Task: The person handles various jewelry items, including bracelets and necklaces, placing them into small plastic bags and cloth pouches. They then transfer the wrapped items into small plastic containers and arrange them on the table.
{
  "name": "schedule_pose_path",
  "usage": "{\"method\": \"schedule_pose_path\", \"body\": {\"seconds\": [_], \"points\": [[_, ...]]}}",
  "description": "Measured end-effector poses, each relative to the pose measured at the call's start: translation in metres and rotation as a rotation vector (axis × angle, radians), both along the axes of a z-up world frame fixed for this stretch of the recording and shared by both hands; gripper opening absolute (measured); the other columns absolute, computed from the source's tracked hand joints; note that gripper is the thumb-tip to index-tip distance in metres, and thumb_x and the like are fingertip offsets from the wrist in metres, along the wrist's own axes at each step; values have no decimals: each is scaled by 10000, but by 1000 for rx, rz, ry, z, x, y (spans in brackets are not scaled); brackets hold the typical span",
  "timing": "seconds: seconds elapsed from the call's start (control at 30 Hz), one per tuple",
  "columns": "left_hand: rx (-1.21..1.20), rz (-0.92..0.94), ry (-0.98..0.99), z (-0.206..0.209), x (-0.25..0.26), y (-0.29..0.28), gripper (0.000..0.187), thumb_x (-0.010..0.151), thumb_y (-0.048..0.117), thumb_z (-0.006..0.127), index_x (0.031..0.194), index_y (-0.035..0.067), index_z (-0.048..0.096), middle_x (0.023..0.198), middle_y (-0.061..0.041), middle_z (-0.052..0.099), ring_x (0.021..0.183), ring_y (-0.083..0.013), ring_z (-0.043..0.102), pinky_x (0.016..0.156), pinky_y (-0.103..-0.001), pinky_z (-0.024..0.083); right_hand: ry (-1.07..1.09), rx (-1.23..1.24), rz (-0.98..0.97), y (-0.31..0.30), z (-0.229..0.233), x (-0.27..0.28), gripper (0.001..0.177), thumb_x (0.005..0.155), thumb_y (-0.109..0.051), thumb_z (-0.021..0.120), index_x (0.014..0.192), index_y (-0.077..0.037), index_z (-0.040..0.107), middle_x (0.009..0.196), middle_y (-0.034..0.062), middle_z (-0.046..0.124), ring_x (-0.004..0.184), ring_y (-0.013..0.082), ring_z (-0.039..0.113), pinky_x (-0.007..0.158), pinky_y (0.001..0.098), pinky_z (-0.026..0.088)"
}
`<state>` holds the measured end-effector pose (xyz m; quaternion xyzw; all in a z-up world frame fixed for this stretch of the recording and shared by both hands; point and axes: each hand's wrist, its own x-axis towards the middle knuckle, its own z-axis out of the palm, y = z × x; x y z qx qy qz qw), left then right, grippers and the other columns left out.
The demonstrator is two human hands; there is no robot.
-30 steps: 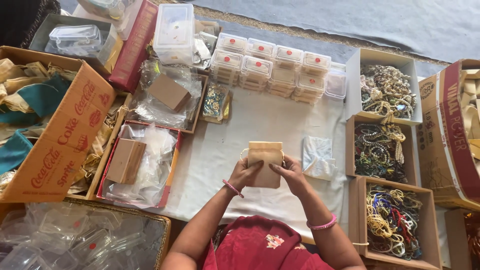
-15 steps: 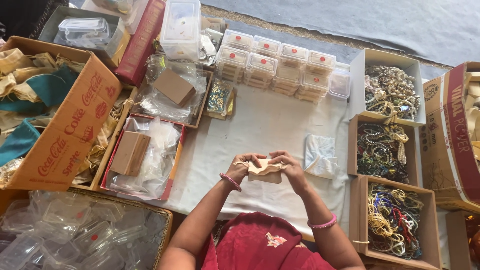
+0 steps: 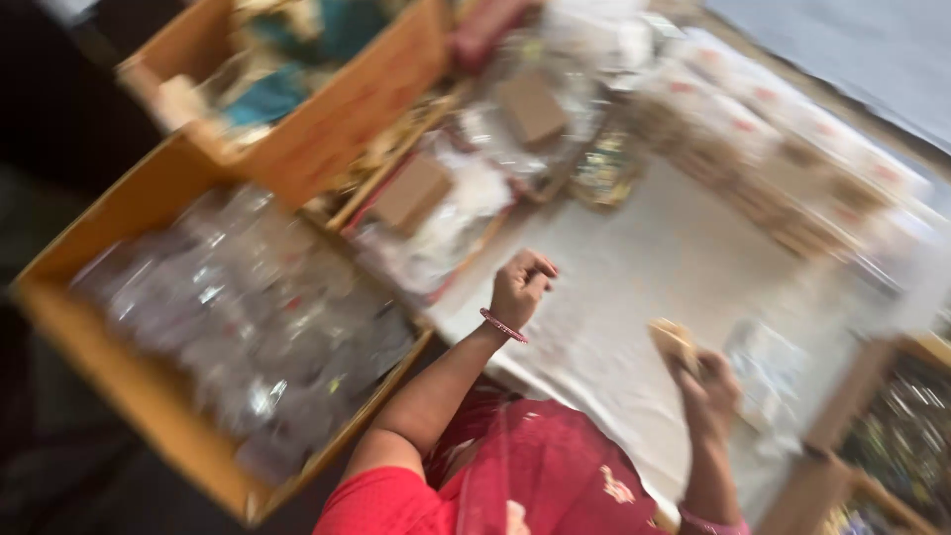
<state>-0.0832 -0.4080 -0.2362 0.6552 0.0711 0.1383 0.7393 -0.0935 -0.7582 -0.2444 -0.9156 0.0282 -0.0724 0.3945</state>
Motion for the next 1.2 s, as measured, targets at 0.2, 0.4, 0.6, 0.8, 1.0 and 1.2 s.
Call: {"method": "schedule_pose_path", "body": {"seconds": [0.2,0.4,0.6,0.8,1.0,1.2], "points": [[505,1112,-130,-22,-87,174,214,916,25,580,1121,48,636,963,-77,647,767,-216,616,717,-353,528,163,701,-62,-79,-101,-10,321,885,-90,857,1067,8,610,1040,55,675,927,119,640,857,269,528],[722,689,888,-135,-179,257,493,863,295,785,1305,153,620,1356,-193,602,1251,-387,580,1060,-471,480,185,712,-60,-68,-105,1,289,913,-78,847,1043,5,603,1000,56,676,906,109,644,855,255,539],[1167,402,979,-132,-154,237,801,770,352,848,1472,407,468,1646,-200,207,1492,-392,254,1090,-511,411,177,588,20,-15,-70,19,323,907,-108,835,1119,26,631,1009,61,682,922,114,642,825,242,529],[1353,491,1029,-159,-123,262,840,816,278,805,1542,330,386,1627,-217,210,1466,-380,312,1067,-514,428,180,408,28,7,-32,17,342,902,-123,834,1148,23,647,1038,72,690,928,120,644,801,251,524],[898,898,907,-161,-138,283,553,852,183,786,1340,178,526,1637,-198,306,1354,-434,483,995,-499,514,159,522,-19,-15,-53,8,299,913,-98,832,1094,29,630,1058,73,695,934,107,644,829,238,528],[717,1050,816,-74,-146,269,498,864,111,680,1340,128,536,1485,-137,498,1270,-393,571,963,-485,518,167,588,-40,-21,-63,2,302,918,-88,815,1118,12,613,1063,74,691,949,108,650,832,236,531]]}}
